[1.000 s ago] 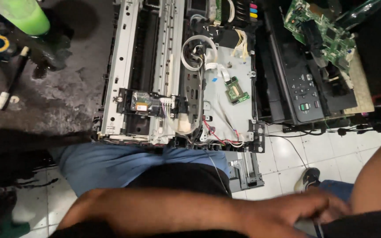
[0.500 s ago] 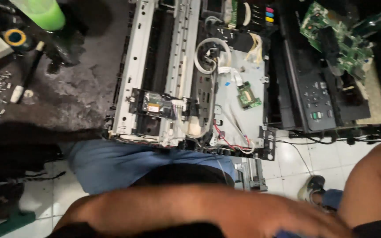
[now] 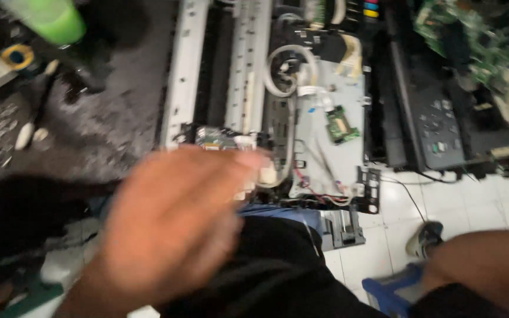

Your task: Disassembling a printer by disconnecting ribbon cables and removing internal circuit boards

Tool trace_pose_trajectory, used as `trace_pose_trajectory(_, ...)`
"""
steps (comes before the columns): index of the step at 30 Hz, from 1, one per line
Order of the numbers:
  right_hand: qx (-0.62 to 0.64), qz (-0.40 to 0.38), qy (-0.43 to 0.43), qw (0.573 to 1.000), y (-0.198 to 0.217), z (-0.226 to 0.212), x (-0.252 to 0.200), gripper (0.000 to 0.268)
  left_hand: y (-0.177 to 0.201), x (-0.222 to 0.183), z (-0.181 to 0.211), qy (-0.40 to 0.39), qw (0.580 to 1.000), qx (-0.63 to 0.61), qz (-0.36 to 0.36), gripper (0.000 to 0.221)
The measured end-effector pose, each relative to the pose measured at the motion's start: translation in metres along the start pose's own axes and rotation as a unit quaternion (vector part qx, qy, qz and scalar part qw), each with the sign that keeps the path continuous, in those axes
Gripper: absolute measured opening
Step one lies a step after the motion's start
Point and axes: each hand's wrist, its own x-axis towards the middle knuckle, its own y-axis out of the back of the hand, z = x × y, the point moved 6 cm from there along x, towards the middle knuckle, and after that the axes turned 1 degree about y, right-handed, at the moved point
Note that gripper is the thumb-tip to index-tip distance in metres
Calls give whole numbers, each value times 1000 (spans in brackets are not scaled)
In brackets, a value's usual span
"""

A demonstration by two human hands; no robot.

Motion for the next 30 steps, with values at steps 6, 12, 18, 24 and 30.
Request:
trace_pose_trajectory(6, -4, 35, -13, 999, -105, -50, 19, 29, -22, -21, -66, 88, 952, 234, -178, 51)
trace_pose_trajectory(12, -64, 111, -62, 990, -102, -51, 29, 14, -44, -5, -73, 83, 954, 220, -187, 58)
trace_pose_trajectory(18, -113, -120, -112, 980, -149, -49, 44, 27, -41, -7, -83, 101, 951, 237, -169, 55)
trace_pose_trajectory(24, -171, -220, -225, 934, -163, -51, 59, 20, -40, -7, -91, 112, 959, 200, -169, 49)
trace_pose_trajectory(30, -194, -174, -217, 941, -159, -56, 57, 13, -49, 0, -90, 121, 958, 183, -184, 46)
